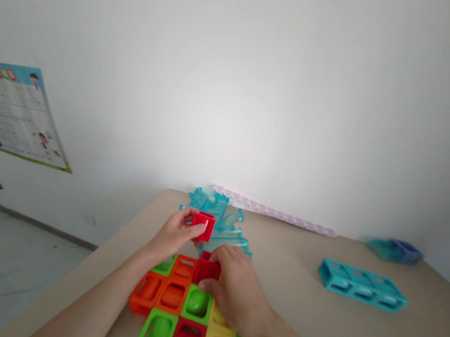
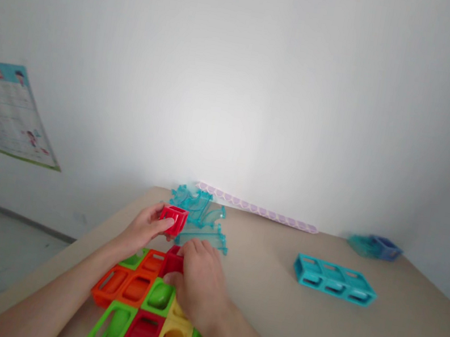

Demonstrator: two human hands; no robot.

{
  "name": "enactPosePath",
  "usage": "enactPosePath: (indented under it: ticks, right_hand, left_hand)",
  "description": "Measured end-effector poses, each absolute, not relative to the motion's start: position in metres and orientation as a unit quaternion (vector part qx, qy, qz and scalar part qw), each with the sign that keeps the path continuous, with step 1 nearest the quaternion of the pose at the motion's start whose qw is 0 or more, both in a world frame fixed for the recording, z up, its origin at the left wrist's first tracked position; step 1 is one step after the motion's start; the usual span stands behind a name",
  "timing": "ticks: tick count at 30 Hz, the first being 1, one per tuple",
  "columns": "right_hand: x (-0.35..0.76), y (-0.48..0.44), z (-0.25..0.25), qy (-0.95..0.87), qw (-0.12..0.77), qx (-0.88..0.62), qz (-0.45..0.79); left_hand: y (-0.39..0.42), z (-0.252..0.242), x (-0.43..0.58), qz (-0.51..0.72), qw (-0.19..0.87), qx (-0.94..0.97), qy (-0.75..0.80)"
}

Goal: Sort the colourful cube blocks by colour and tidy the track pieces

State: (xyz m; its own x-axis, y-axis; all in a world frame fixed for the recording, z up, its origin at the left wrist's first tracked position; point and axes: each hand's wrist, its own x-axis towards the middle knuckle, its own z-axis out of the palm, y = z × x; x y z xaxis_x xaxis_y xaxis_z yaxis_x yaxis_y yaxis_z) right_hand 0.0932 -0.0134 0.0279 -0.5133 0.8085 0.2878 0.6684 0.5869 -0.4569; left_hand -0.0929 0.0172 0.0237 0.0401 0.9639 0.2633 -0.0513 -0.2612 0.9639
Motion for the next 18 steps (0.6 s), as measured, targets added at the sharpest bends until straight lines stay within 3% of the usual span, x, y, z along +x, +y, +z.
enactPosePath:
  ticks: [8, 12, 18]
  right_hand:
    - [0.0938, -0.0145, 0.0242, -0.903, 0.205, -0.351, 0.135]
    - [0.0943, -0.0150, 0.0204, -0.882, 0.242, -0.395, 0.090]
    - [0.0926, -0.0191, 0.0249, -0.882, 0.176, -0.430, 0.081]
  left_hand:
    - [0.0185, 0.0217, -0.0945, 0.551, 0.463, 0.570, 0.396]
    - [0.0175, 0.0228, -0.0943, 0.545, 0.453, 0.578, 0.405]
    - [0.0151, 0.0243, -0.0938, 0.530, 0.440, 0.588, 0.422]
